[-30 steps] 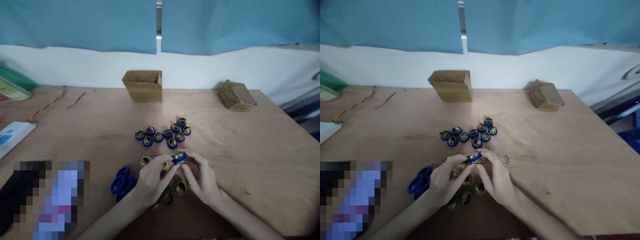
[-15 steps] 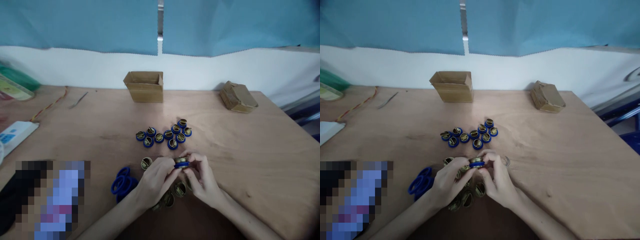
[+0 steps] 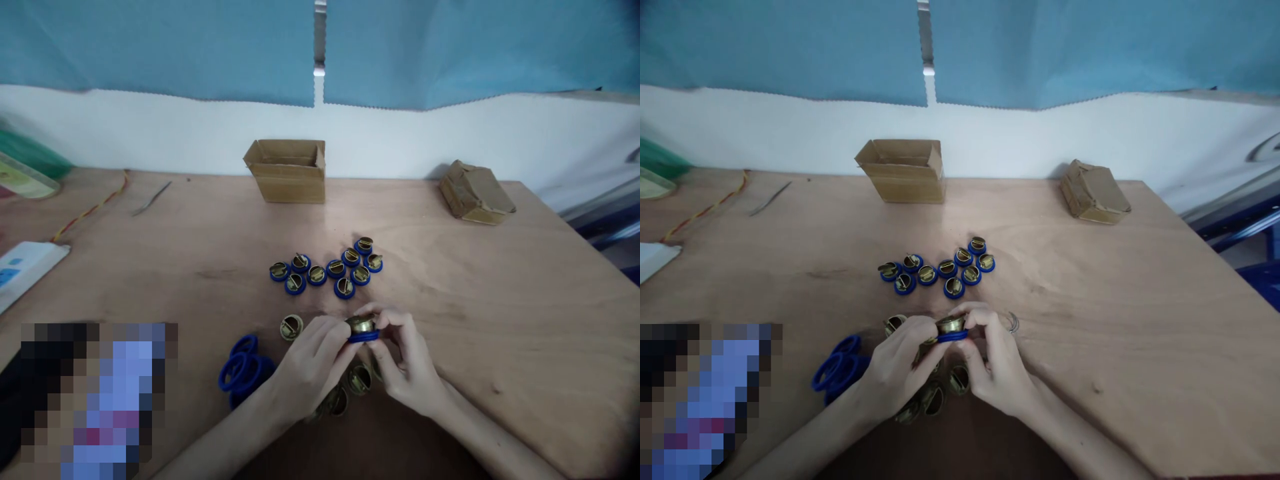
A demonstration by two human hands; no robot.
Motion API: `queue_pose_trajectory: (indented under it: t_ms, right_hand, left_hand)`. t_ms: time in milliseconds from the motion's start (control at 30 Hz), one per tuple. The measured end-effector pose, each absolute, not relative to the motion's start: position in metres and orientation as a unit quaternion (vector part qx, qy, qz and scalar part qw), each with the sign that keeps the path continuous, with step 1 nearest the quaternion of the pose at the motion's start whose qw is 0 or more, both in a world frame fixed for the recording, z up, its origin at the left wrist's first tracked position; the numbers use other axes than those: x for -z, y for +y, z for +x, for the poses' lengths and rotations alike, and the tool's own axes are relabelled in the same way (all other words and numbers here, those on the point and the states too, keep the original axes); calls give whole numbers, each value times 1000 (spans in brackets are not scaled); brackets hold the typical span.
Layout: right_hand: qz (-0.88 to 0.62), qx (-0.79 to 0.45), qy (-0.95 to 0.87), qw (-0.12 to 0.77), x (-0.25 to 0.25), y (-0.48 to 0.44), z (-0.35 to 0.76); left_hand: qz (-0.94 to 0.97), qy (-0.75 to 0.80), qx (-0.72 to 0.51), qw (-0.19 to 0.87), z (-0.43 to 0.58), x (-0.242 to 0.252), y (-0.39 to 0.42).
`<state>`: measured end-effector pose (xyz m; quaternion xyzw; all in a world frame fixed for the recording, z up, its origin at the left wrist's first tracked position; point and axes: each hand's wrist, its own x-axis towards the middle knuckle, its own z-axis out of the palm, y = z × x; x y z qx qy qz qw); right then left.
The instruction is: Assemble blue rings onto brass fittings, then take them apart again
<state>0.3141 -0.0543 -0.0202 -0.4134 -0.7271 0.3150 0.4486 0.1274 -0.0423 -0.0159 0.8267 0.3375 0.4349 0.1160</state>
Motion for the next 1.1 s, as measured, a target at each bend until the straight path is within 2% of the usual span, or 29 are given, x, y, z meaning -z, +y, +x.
queue_pose_trajectory:
  t_ms: [267,500,800,1100]
  right_hand:
    - [-407,-324,-702,487,21,-56,310]
    - [-437,-348,-662,499,20,-56,311]
    - [-420,-336,-692,481,7,-51,313]
    - [-408,-249,-743,469,9,-54,314]
  left_hand:
    - [819,349,-435,137,124,19,-43]
    - [768,418,-439,205,124,13,-42]
    - [736,453,-436,252,123,8,-38]
    - [605,433,-465,480,128,11,-36]
